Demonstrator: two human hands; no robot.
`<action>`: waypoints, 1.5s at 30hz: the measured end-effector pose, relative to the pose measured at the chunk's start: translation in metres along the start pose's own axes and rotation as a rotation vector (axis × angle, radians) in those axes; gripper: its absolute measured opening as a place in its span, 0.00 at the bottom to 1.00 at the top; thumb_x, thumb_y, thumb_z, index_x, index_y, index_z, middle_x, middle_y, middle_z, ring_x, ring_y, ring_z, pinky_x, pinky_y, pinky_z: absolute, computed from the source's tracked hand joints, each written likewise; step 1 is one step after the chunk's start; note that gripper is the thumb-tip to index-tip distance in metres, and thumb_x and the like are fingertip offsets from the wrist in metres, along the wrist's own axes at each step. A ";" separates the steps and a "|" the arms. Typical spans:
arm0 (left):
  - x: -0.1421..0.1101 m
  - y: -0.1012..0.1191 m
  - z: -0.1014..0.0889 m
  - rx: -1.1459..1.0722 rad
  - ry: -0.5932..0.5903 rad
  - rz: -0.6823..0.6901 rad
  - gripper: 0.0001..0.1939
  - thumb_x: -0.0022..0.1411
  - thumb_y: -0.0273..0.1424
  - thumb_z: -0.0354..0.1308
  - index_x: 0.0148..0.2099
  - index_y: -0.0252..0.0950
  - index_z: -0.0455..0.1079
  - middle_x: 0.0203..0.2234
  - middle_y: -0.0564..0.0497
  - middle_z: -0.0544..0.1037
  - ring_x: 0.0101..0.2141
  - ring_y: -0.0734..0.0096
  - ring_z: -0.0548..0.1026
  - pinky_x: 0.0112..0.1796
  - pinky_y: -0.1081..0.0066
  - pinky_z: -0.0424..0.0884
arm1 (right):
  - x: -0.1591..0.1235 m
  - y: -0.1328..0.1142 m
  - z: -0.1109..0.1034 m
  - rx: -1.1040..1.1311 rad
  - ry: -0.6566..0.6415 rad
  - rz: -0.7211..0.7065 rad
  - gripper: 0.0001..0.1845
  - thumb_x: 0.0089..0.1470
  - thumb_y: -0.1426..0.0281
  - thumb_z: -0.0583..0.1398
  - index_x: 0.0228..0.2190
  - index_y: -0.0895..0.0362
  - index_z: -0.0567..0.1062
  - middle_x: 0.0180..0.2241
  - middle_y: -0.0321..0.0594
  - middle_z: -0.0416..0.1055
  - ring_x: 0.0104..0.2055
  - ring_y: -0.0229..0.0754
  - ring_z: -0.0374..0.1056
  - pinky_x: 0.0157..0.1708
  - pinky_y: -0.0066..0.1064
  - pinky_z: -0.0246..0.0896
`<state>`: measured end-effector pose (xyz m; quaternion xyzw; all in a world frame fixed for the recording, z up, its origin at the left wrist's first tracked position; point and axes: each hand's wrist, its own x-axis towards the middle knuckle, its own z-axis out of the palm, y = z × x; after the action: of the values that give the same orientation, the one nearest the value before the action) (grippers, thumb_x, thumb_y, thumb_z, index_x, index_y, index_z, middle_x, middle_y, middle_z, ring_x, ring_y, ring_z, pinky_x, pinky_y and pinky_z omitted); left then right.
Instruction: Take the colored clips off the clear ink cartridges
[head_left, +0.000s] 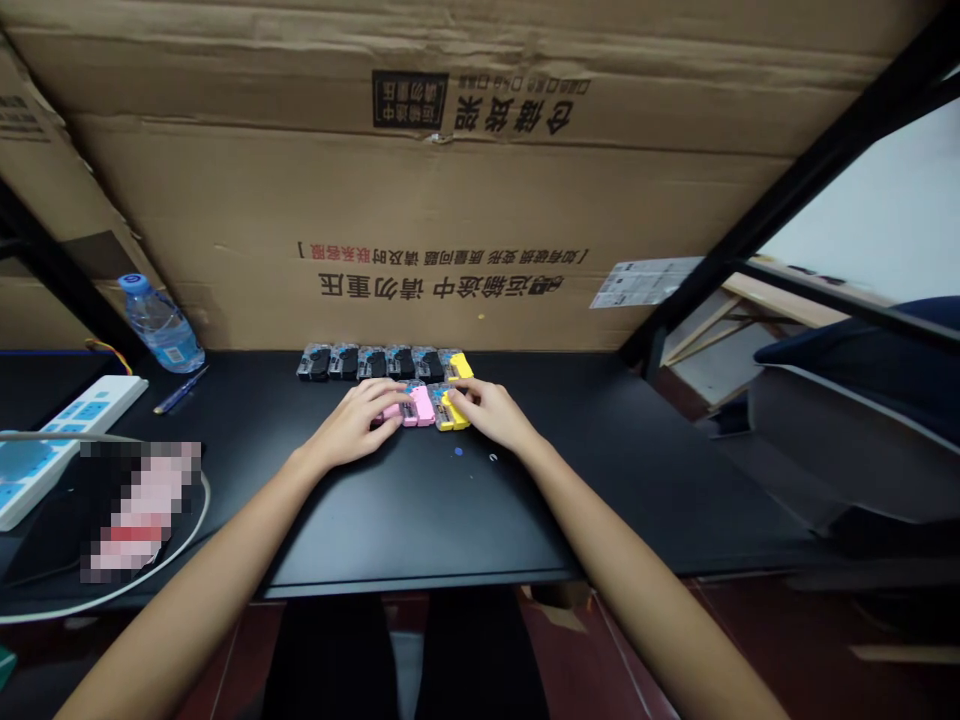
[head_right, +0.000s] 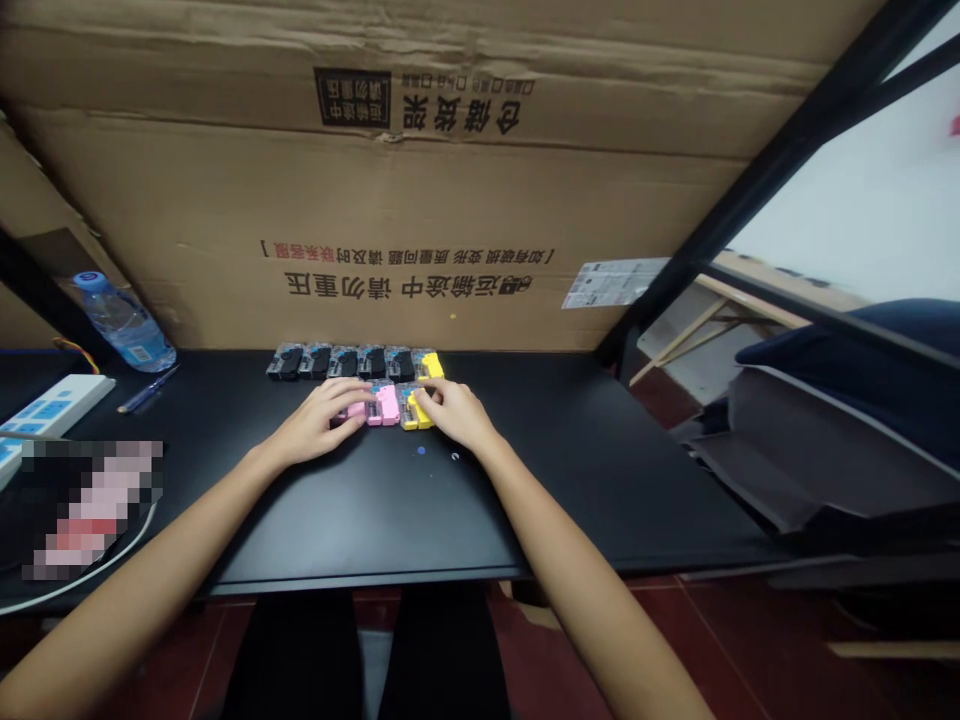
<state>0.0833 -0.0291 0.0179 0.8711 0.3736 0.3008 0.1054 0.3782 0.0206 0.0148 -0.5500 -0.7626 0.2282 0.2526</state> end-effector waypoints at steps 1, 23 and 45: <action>-0.001 -0.001 0.000 0.003 -0.010 -0.010 0.19 0.78 0.37 0.54 0.66 0.44 0.73 0.66 0.45 0.75 0.67 0.54 0.68 0.67 0.48 0.65 | 0.000 -0.001 0.002 0.010 -0.003 -0.010 0.27 0.67 0.56 0.59 0.57 0.60 0.82 0.31 0.41 0.82 0.34 0.45 0.76 0.35 0.32 0.64; -0.003 -0.004 -0.007 0.025 -0.010 -0.156 0.17 0.76 0.43 0.56 0.59 0.45 0.77 0.63 0.46 0.77 0.65 0.52 0.71 0.67 0.47 0.61 | -0.006 0.002 0.007 0.089 -0.165 -0.451 0.55 0.51 0.55 0.76 0.73 0.50 0.62 0.62 0.52 0.67 0.66 0.58 0.68 0.68 0.57 0.64; 0.008 0.024 0.002 -0.828 0.171 -0.430 0.40 0.68 0.51 0.63 0.74 0.38 0.61 0.44 0.43 0.85 0.41 0.57 0.85 0.41 0.63 0.80 | -0.018 -0.037 0.005 0.204 0.299 -0.640 0.32 0.65 0.64 0.66 0.68 0.49 0.69 0.60 0.51 0.75 0.44 0.45 0.78 0.45 0.42 0.82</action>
<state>0.1029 -0.0401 0.0302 0.6308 0.4014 0.4663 0.4728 0.3529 -0.0074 0.0316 -0.2828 -0.8241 0.1296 0.4733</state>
